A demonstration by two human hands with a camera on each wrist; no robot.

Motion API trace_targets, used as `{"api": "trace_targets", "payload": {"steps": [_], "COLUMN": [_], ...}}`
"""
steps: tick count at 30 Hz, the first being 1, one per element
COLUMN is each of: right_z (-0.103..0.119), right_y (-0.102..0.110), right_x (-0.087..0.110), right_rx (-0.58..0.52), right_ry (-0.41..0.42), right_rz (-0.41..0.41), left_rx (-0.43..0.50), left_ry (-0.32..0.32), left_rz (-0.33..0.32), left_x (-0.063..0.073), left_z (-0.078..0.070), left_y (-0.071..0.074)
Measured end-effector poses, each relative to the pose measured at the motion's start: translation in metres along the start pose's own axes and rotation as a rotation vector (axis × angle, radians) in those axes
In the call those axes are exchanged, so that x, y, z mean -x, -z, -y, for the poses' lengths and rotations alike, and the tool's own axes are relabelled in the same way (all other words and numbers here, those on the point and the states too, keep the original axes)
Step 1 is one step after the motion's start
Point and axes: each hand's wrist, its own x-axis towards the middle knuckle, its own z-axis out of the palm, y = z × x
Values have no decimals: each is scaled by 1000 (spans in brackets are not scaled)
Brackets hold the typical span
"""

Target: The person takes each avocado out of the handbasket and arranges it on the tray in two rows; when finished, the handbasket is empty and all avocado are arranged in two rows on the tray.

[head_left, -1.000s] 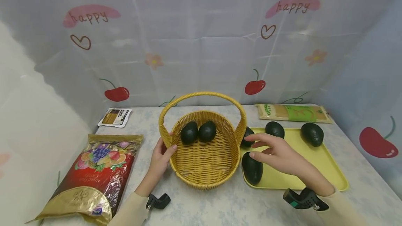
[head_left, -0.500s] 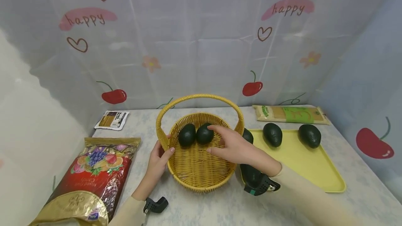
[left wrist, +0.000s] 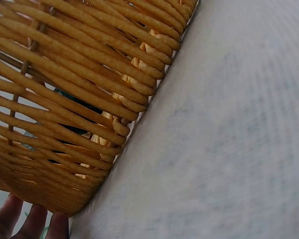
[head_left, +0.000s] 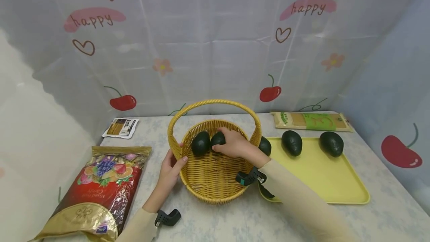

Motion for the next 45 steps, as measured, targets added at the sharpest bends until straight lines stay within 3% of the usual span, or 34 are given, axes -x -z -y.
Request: {"api": "trace_targets", "payload": {"steps": [4, 9, 25, 29, 45], "right_z": [3, 3, -11, -12, -14], "right_y": [-5, -9, -13, -10, -7], "right_x": [-13, -20, 4, 4, 1], "right_rx": [23, 45, 35, 44, 28], "right_ry": [-47, -25, 95, 109, 113], "right_rz": [30, 35, 152, 190, 205], "left_rx": [-2, 17, 27, 35, 36], "left_ry": [-4, -29, -8, 1, 3], "left_rz": [-1, -5, 14, 11, 15], "left_x": [-1, -1, 2, 2, -1], "left_z": [-3, -3, 1, 1, -1], "left_y": [3, 3, -2, 0, 2]}}
